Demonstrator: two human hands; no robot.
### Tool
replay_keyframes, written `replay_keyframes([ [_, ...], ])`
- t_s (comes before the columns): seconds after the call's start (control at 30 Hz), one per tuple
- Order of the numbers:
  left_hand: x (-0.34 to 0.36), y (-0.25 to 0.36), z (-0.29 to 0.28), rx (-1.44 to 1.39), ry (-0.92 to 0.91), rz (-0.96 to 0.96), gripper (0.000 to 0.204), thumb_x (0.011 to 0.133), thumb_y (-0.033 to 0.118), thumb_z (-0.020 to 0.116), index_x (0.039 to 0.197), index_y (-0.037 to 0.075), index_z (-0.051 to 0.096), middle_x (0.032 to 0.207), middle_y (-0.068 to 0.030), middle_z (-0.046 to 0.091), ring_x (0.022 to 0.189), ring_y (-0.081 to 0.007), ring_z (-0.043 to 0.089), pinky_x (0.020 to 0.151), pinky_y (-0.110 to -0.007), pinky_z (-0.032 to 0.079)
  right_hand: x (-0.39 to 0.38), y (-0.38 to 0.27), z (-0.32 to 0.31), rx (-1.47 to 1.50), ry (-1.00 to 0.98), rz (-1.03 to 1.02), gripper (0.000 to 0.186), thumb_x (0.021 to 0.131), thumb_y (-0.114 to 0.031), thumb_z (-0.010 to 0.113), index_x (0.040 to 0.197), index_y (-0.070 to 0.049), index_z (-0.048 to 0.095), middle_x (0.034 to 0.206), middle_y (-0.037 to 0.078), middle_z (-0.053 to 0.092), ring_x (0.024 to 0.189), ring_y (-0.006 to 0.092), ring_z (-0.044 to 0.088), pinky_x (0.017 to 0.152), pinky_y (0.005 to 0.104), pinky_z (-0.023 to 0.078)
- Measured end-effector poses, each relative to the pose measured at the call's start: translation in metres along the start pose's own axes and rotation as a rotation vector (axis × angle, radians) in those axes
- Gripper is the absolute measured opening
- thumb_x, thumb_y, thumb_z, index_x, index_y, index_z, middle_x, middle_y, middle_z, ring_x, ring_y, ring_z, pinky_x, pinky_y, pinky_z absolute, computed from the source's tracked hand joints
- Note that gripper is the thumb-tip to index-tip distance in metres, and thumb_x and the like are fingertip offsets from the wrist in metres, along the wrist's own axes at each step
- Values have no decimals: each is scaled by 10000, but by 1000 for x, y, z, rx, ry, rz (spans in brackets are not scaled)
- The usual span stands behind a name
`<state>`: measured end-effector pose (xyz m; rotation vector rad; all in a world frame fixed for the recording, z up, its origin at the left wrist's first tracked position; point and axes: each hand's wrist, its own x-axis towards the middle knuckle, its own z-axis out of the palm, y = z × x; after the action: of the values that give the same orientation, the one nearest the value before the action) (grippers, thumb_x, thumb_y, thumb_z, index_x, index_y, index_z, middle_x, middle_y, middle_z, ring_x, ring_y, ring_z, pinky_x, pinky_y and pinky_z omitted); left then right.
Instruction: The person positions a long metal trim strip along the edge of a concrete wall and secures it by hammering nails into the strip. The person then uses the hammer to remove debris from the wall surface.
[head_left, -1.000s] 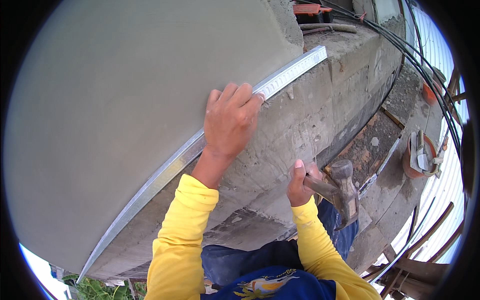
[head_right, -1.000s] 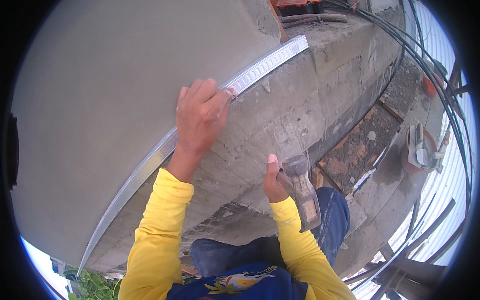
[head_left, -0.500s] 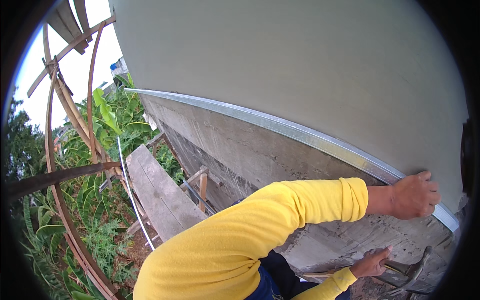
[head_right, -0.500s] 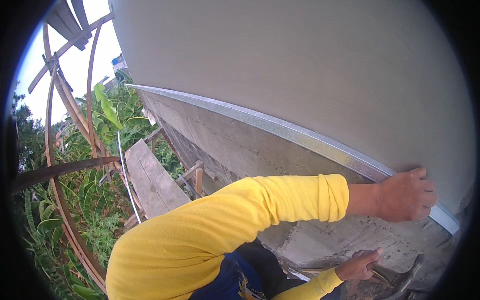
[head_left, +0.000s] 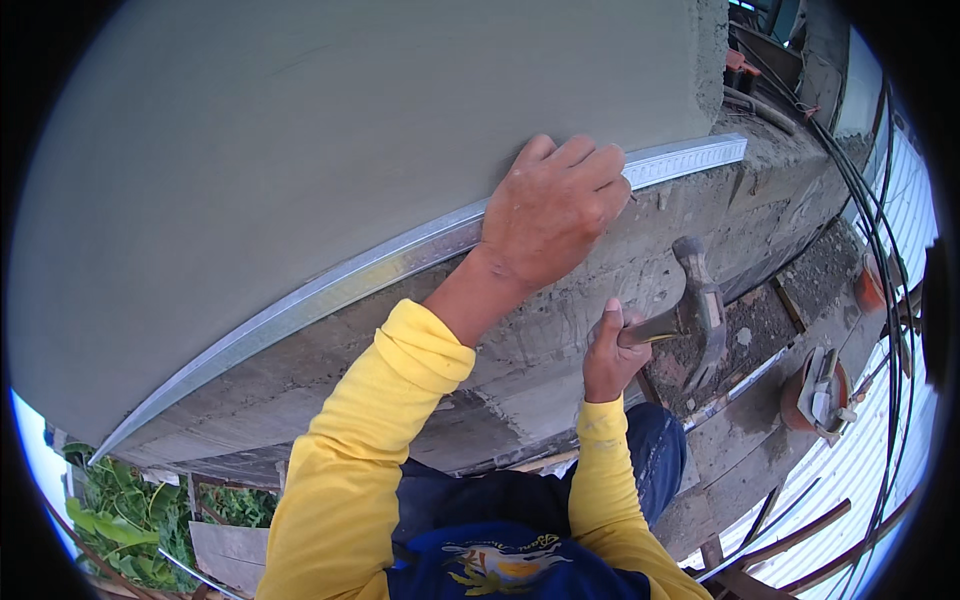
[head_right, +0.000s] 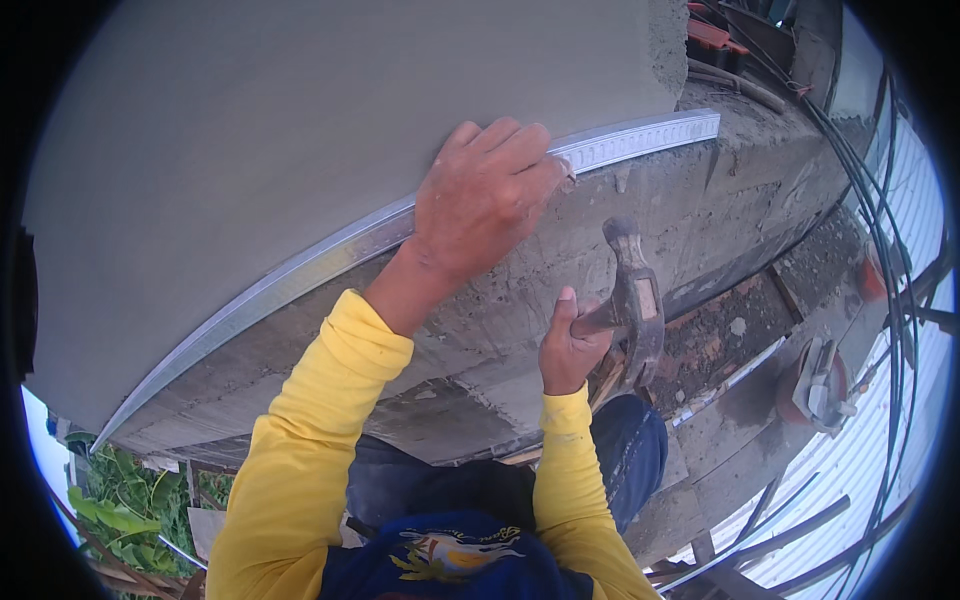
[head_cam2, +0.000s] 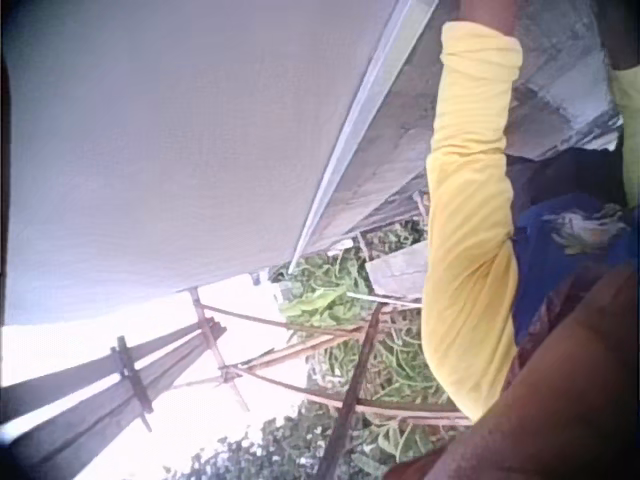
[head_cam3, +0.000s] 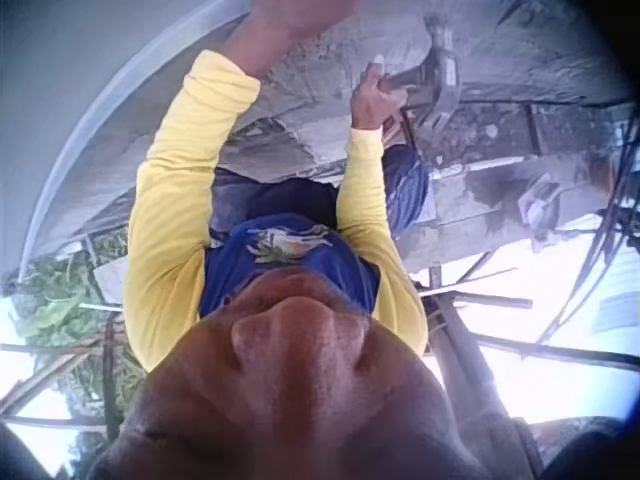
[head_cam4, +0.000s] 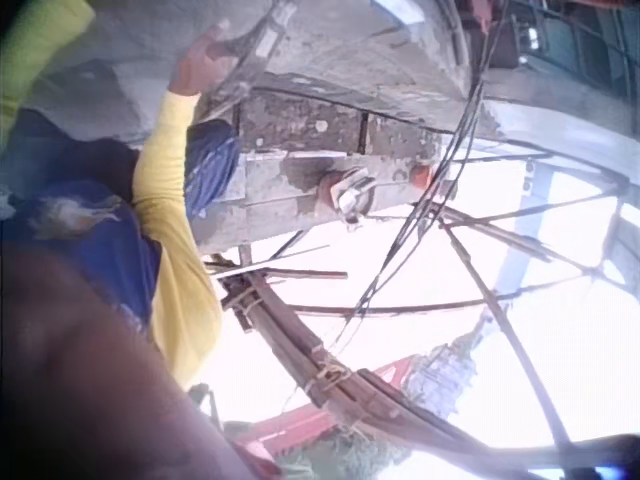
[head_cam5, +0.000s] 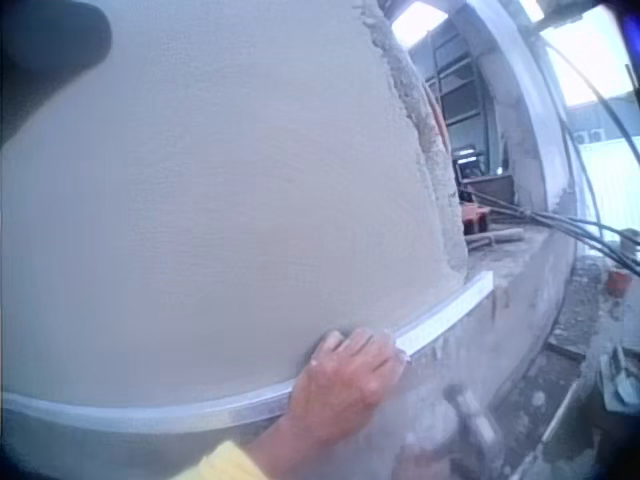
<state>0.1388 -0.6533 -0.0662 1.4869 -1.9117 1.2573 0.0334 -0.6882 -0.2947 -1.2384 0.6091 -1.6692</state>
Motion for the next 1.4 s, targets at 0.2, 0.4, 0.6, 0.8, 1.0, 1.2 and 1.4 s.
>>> replay_keyframes([
  [0.2, 11, 12, 0, -24, 5, 34, 71, 839, 112, 783, 848, 106, 713, 847, -22, 552, 823, -218, 584, 691, -376, 409, -1, -29, -14, -95, 26, -10, 379, 1059, -134, 672, 742, -100, 467, 657, -36, 505, 583, 46, 416, 541, 265, 338],
  [0.4, 6, 11, -6, 0, -38, -11, 55, 837, 108, 724, 882, 113, 755, 883, -4, 576, 890, -198, 607, 750, -374, 434, -2, -42, -5, -66, -82, 124, 357, 1058, -173, 683, 782, -60, 487, 695, -46, 461, 658, 71, 408, 593, 282, 362],
  [0.6, 11, 11, -4, -32, 52, 2, 123, 841, 110, 817, 811, 114, 698, 797, -26, 512, 773, -218, 563, 666, -378, 390, -6, -21, -6, 227, 125, 13, 435, 1047, -114, 676, 690, -110, 427, 625, -61, 434, 597, 36, 354, 527, 274, 270],
  [0.8, 8, 7, -8, -8, -53, -12, 136, 816, 98, 764, 950, 118, 778, 876, -20, 572, 850, -211, 605, 715, -379, 427, 6, -29, -12, -86, -49, 78, 359, 1060, -128, 664, 773, -112, 449, 654, -48, 493, 578, 28, 405, 522, 269, 321],
  [1.0, 12, 14, -17, -82, -21, -11, 401, 823, 58, 690, 1221, 73, 736, 869, -51, 585, 814, -228, 590, 710, -384, 427, -11, -20, -11, 176, 136, -48, 374, 1058, -129, 669, 755, -113, 451, 639, -48, 467, 588, 37, 404, 540, 267, 334],
  [1.2, 6, 11, -18, -101, -29, -18, 474, 855, 41, 646, 1327, 30, 690, 858, -78, 630, 769, -248, 588, 699, -395, 439, -8, -33, -10, -40, 33, 3, 373, 1044, -113, 676, 759, -106, 435, 632, -28, 439, 580, 57, 389, 517, 305, 333],
  [1.4, 10, 5, -13, -150, 16, -6, 472, 874, 36, 639, 1344, 12, 677, 907, -104, 674, 801, -260, 620, 711, -403, 465, -10, -44, -12, 320, 166, -92, 312, 1063, -89, 612, 814, -108, 425, 628, -9, 461, 561, 77, 405, 522, 295, 378],
])
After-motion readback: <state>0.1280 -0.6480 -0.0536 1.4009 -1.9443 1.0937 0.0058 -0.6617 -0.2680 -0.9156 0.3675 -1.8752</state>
